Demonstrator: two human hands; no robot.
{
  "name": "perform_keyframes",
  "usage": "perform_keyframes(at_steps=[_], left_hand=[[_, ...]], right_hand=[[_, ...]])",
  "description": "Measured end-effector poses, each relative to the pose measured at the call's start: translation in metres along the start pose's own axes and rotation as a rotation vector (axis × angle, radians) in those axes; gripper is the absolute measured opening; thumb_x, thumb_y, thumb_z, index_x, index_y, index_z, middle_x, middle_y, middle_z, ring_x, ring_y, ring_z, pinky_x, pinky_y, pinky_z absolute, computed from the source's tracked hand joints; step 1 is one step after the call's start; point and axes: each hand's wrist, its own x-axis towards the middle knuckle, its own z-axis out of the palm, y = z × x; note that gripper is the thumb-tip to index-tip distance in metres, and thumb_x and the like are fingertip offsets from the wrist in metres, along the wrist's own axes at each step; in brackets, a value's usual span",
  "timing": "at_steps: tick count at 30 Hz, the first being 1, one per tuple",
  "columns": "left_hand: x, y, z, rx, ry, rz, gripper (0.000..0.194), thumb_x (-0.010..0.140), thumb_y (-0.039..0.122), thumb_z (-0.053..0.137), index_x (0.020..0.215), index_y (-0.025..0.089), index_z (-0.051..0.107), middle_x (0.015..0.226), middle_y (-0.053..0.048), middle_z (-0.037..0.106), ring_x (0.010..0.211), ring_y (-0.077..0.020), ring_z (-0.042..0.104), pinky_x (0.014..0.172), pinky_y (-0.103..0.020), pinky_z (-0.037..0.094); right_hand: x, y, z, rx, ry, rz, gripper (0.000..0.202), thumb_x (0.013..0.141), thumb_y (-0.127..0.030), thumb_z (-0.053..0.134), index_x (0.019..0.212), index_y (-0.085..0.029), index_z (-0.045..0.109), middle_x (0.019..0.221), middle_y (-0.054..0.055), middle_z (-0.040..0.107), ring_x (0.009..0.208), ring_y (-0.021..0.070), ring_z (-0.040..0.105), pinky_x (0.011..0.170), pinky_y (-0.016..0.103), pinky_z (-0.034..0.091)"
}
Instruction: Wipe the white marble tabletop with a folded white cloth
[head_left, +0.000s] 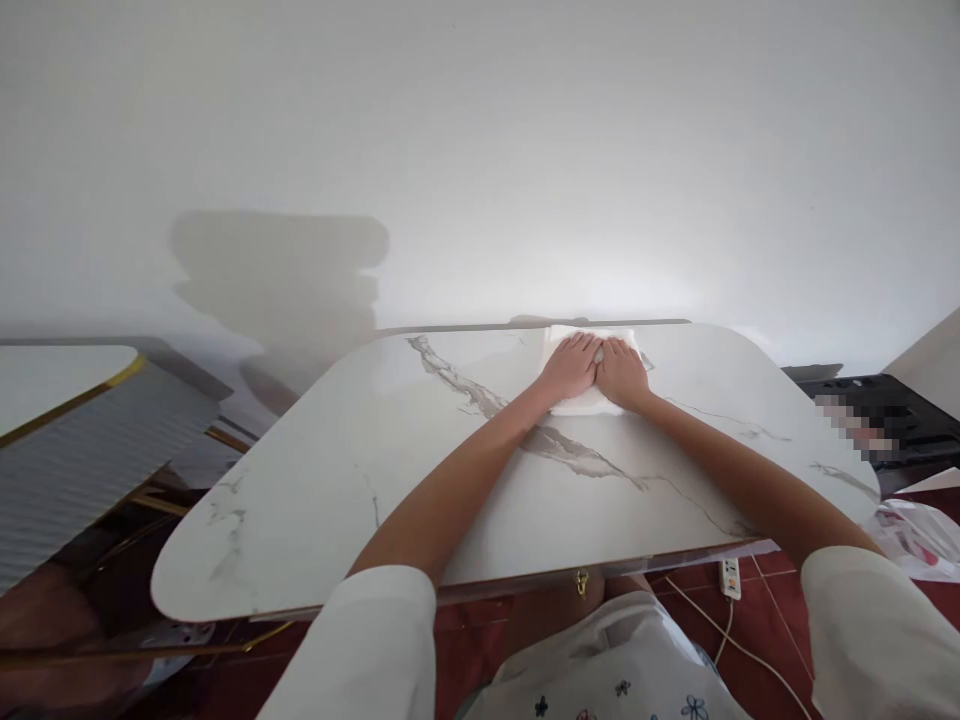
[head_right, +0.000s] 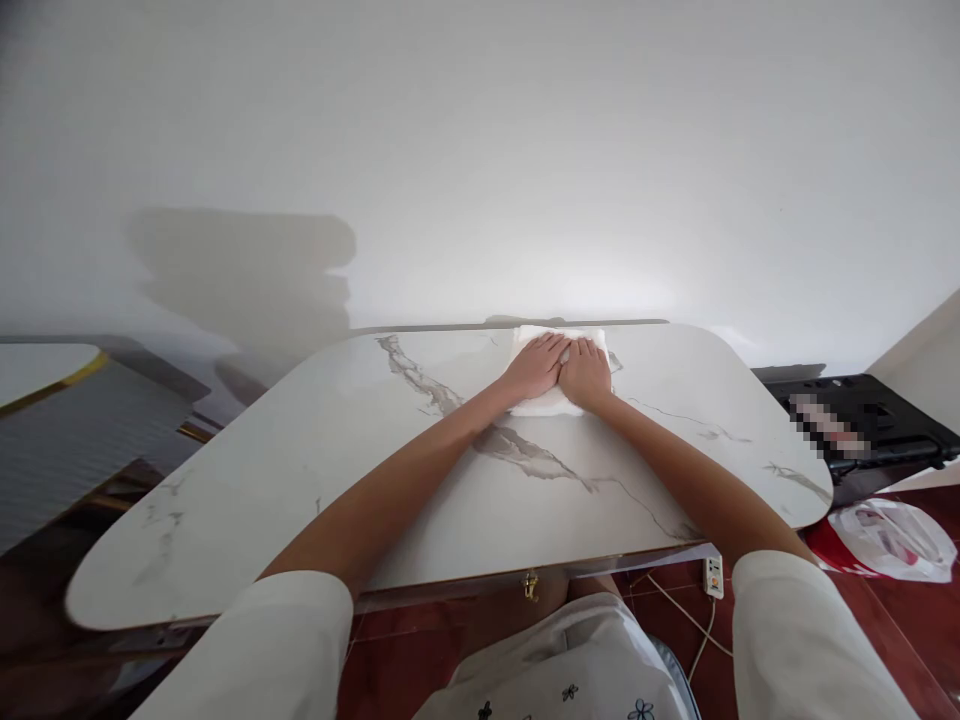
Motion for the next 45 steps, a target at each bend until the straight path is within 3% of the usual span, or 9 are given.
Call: perform_keyframes(at_steps=[4,9,15,21,32,45], left_hand=[[0.023,-0.013,-0.001,-0.020,-0.052,-0.062,0.050,0.095,0.022,0.028,0.142,0.011,0.038,0.152,-0.010,0.037,0.141,-0.0214,0.028,0.117,-0.037,0.019],[0.053,-0.020,-0.003,-0.071,-0.141,-0.252,0.046,0.095,0.022,0.028,0.139,0.018,0.041,0.151,-0.006,0.039,0.141,-0.0233,0.028,0.115,-0.045,0.021],[0.062,-0.026,0.008,-0.078,-0.003,-0.300,0.045,0.095,0.022,0.027,0.136,0.019,0.044,0.146,-0.005,0.046,0.137,-0.0219,0.034,0.115,-0.044,0.023],[0.059,-0.022,0.011,-0.032,-0.007,-0.326,0.048,0.095,0.023,0.027,0.140,0.018,0.042,0.150,-0.006,0.041,0.140,-0.0237,0.030,0.115,-0.043,0.022],[0.070,0.010,0.016,-0.047,-0.011,-0.297,0.052,0.094,0.024,0.028,0.144,0.016,0.038,0.154,-0.006,0.034,0.143,-0.0253,0.025,0.117,-0.043,0.021],[0.034,0.035,0.004,-0.056,-0.045,-0.256,0.053,0.094,0.023,0.027,0.146,0.016,0.036,0.156,-0.006,0.031,0.144,-0.0260,0.022,0.117,-0.043,0.020]], right_hand=[[0.031,0.006,0.010,-0.006,0.019,0.017,0.048,0.093,-0.016,0.031,0.138,-0.001,0.043,0.147,0.018,0.044,0.138,0.0251,0.034,0.111,0.037,0.025],[0.066,0.013,0.018,0.041,0.021,0.040,0.049,0.094,-0.014,0.028,0.138,-0.002,0.042,0.148,0.016,0.043,0.138,0.0239,0.034,0.110,0.035,0.026],[0.082,0.016,0.023,0.047,0.027,0.044,0.047,0.094,-0.014,0.027,0.136,-0.001,0.045,0.146,0.017,0.046,0.136,0.0244,0.038,0.110,0.036,0.028],[0.082,0.021,0.026,0.071,0.019,0.029,0.048,0.095,-0.014,0.026,0.138,-0.002,0.043,0.148,0.016,0.043,0.138,0.0248,0.035,0.111,0.036,0.027],[0.070,0.054,0.023,0.051,0.061,0.042,0.050,0.095,-0.016,0.026,0.139,-0.001,0.044,0.148,0.017,0.043,0.138,0.0244,0.036,0.112,0.038,0.028],[0.023,0.043,0.008,0.010,0.047,0.048,0.051,0.094,-0.017,0.027,0.141,-0.001,0.042,0.149,0.017,0.042,0.139,0.0259,0.035,0.110,0.040,0.030]])
